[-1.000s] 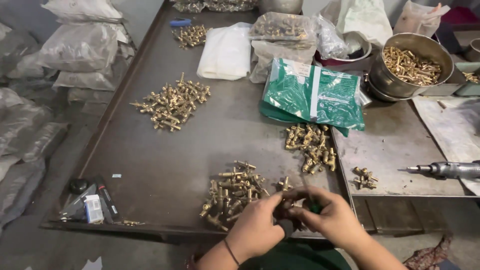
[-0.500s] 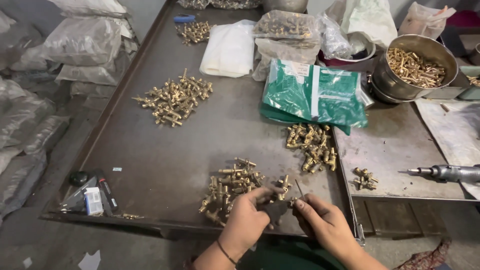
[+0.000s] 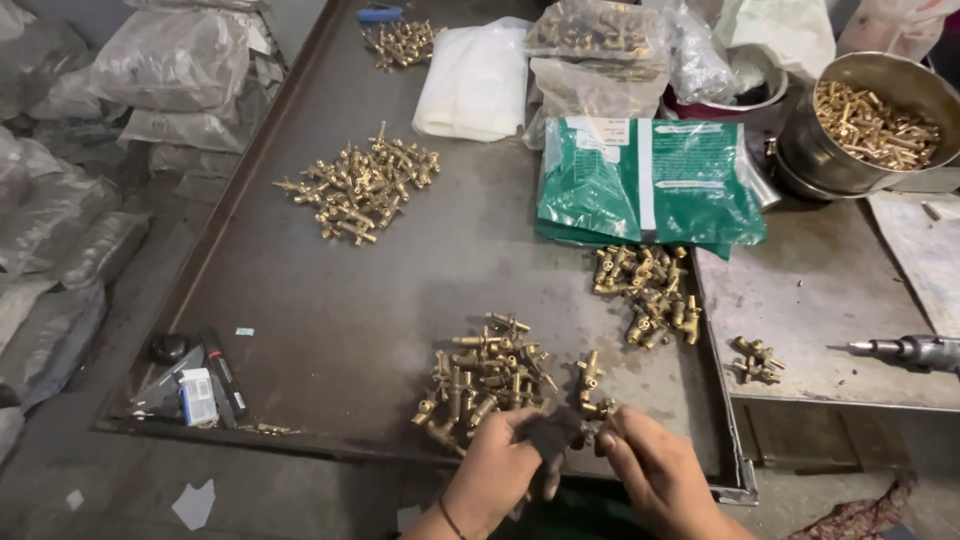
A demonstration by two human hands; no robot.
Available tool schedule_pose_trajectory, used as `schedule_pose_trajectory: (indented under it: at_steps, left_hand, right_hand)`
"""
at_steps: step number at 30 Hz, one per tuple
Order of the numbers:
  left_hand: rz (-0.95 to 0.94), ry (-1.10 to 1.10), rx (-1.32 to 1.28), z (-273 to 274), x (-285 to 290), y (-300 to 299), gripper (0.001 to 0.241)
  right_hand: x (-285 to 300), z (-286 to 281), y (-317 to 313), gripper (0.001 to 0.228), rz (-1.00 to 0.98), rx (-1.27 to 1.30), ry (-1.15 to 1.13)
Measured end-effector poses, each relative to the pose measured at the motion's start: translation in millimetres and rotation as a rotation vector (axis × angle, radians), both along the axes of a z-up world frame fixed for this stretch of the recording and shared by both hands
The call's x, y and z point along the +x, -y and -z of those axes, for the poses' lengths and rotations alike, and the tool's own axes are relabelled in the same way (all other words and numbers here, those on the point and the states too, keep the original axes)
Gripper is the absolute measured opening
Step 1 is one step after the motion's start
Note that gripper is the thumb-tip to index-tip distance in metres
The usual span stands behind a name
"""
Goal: Tightening small screws on brass metal valve fittings at a workbench.
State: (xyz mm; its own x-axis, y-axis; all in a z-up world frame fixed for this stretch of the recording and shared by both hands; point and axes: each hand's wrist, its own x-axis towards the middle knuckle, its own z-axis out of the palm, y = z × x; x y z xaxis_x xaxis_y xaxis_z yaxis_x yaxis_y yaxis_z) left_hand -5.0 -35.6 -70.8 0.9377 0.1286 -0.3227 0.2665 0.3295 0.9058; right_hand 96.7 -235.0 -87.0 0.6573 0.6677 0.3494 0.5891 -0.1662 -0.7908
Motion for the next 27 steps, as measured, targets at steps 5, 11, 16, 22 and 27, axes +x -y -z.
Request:
schedule_pose_trajectory:
  at_steps: [5, 11, 16, 22, 27]
  left_hand:
    - [-0.037, -0.021, -0.18, -9, 0, -3, 0.016]
    - [-0.149, 0.165, -0.01, -13, 4, -3, 0.025]
    - [-0.159, 0.208, 0.312, -66, -3, -5, 0.033]
    - [-0.242, 0.347, 0.851, -76, -12, -12, 0.059]
    - [-0.269, 0.467, 1.097, -75, -3, -6, 0.071]
  right_hand:
    - [-3, -23, -14, 0.01, 0.004, -0.039, 0.207]
    - [12, 27, -15, 0.017, 0.048, 0.045, -0.604]
    - [22, 20, -25, 0.031, 0.057, 0.155, -1.277]
    - [63, -1, -39, 0.038, 0.083, -0.085, -0.861]
    - [88, -12, -58, 0.041, 0.26, -0.744, 0.07]
